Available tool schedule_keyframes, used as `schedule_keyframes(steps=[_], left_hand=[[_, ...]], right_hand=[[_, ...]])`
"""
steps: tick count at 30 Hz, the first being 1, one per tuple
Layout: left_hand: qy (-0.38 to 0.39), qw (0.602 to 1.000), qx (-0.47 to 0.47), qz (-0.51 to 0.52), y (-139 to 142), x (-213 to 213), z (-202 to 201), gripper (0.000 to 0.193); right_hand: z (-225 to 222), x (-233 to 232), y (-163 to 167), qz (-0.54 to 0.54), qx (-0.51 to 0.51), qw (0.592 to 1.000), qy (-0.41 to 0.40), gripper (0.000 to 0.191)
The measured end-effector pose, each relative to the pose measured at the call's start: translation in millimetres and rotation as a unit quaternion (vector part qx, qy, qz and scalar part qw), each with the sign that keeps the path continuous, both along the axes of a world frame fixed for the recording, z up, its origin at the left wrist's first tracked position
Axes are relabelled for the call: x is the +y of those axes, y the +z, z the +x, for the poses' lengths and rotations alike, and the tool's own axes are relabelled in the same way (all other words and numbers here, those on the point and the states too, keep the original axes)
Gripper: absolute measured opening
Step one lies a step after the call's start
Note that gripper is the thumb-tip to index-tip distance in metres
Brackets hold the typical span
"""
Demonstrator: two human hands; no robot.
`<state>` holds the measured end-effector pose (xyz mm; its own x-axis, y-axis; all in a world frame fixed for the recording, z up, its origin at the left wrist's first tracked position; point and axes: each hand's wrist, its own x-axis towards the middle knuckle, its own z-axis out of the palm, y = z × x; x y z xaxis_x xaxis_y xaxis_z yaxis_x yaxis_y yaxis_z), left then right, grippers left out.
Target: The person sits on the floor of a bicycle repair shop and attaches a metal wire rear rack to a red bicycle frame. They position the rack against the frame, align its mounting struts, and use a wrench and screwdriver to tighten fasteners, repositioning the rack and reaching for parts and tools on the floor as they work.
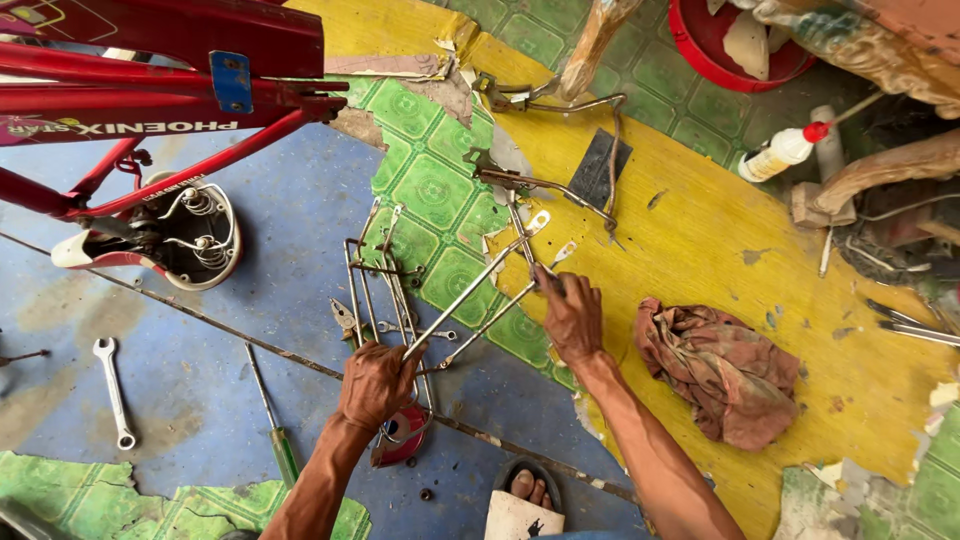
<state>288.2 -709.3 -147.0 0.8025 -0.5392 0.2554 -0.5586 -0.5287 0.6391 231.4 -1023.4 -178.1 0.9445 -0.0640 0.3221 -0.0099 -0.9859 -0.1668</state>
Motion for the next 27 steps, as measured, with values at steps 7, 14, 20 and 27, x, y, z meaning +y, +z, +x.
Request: schedule_keyframes(steps=[7, 14, 20, 27], left_hand=[[-0.013, 0.999, 0.021, 0.038, -8.7, -4.7, 4.0, 0.038], [0.045, 0.993, 0.102, 0.044, 38.3, -10.5, 14.3, 0.054], [0.037, 0.948, 0.308, 0.066, 105.1, -10.1, 71.4, 0.064], [0.042, 0.925, 0.378, -0.011, 116.4, -19.3, 87.5, 0.062]], right_hand=[[-29.8, 82.3, -19.8, 0.039, 0.056, 0.985, 0.159, 0.063], [-7.1, 15.3, 32.2, 0.044, 0.038, 0.993, 0.103, 0.060], [-33.6, 7.6, 94.6, 0.094, 0.026, 0.988, 0.117, 0.040], [-30.9, 1.3, 105.3, 0.177, 0.017, 0.983, 0.048, 0.041]])
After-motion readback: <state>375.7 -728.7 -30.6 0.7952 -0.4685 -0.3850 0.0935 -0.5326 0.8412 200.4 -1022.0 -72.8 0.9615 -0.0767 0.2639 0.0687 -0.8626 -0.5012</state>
